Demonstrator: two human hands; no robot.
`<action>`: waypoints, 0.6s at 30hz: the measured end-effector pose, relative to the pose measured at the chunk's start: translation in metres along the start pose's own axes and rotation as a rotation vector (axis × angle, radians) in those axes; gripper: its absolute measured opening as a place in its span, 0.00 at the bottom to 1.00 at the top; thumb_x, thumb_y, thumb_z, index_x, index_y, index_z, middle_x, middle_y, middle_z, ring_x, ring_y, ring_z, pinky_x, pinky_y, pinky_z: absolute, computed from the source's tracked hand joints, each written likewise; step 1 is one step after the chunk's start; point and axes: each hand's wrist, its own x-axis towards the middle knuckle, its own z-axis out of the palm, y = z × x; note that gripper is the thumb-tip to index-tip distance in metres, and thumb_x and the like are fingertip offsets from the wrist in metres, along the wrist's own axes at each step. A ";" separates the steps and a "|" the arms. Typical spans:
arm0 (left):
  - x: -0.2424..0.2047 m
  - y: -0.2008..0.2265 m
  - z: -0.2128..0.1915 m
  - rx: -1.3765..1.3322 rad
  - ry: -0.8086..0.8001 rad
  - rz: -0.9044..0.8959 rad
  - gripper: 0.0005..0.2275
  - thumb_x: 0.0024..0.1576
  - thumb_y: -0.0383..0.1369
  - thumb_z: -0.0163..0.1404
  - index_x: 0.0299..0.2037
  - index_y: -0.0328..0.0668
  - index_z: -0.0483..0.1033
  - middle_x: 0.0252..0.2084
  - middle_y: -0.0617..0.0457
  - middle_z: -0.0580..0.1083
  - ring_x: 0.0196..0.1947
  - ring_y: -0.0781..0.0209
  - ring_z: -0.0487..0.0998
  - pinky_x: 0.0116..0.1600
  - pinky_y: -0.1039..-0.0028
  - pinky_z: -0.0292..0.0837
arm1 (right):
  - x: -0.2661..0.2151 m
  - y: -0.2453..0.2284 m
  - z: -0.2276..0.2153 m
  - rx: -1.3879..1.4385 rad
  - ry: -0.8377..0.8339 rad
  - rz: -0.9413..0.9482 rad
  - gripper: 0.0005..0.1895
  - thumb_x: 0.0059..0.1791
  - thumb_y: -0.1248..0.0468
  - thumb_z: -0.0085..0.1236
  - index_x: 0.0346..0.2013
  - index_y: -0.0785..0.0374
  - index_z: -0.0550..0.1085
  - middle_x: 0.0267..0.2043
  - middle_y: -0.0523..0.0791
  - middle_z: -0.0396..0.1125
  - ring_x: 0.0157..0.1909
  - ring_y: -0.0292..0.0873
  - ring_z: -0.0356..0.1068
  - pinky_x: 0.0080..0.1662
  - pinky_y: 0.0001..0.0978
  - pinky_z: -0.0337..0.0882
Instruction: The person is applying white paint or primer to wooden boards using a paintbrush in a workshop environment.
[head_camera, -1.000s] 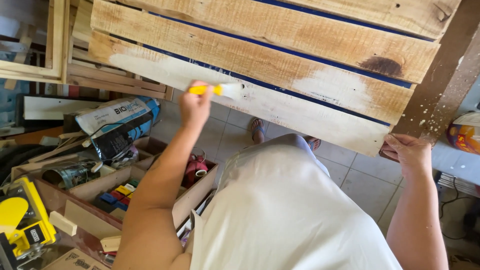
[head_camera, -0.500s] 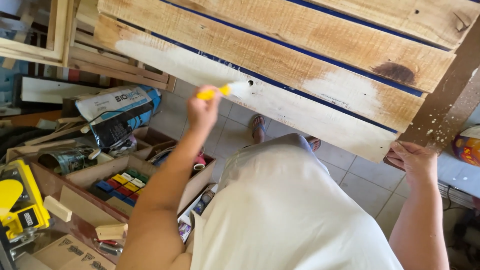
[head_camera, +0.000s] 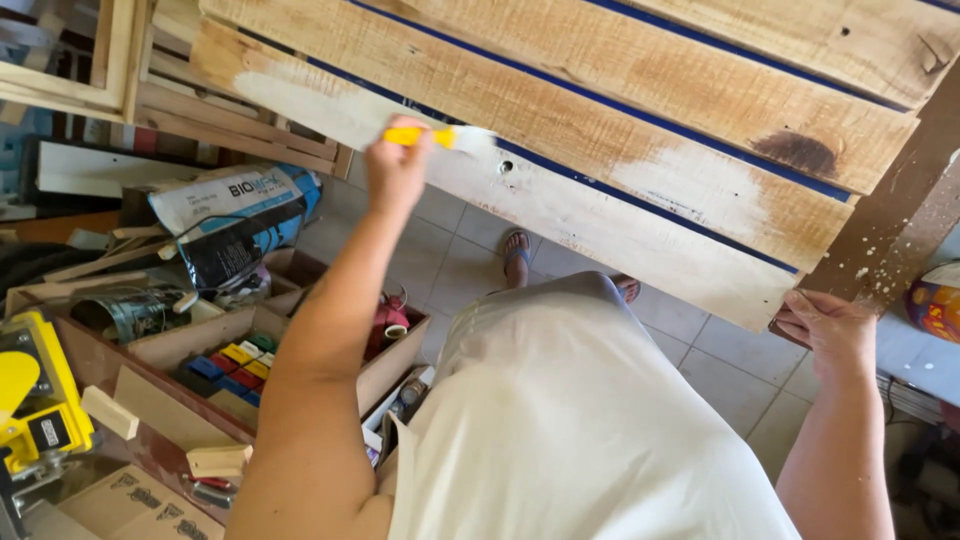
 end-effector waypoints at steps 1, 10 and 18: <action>0.012 -0.011 -0.015 -0.001 0.002 0.008 0.05 0.65 0.35 0.52 0.42 0.48 0.79 0.30 0.60 0.77 0.26 0.69 0.74 0.29 0.79 0.66 | 0.002 -0.003 0.003 0.005 0.002 -0.005 0.14 0.55 0.64 0.66 0.53 0.66 0.77 0.44 0.53 0.74 0.43 0.49 0.77 0.54 0.46 0.82; -0.031 0.053 0.010 0.031 -0.377 0.331 0.06 0.62 0.26 0.60 0.43 0.46 0.76 0.44 0.52 0.76 0.50 0.48 0.75 0.53 0.65 0.85 | -0.005 -0.006 0.004 -0.042 0.050 0.023 0.13 0.54 0.66 0.67 0.52 0.66 0.78 0.44 0.52 0.75 0.42 0.48 0.78 0.53 0.44 0.83; -0.089 0.004 -0.023 -0.087 -0.057 0.164 0.04 0.64 0.28 0.56 0.45 0.38 0.82 0.35 0.53 0.81 0.29 0.65 0.78 0.30 0.78 0.72 | -0.008 -0.012 0.004 -0.060 0.033 0.008 0.13 0.56 0.65 0.66 0.53 0.66 0.78 0.46 0.52 0.75 0.43 0.49 0.78 0.52 0.42 0.83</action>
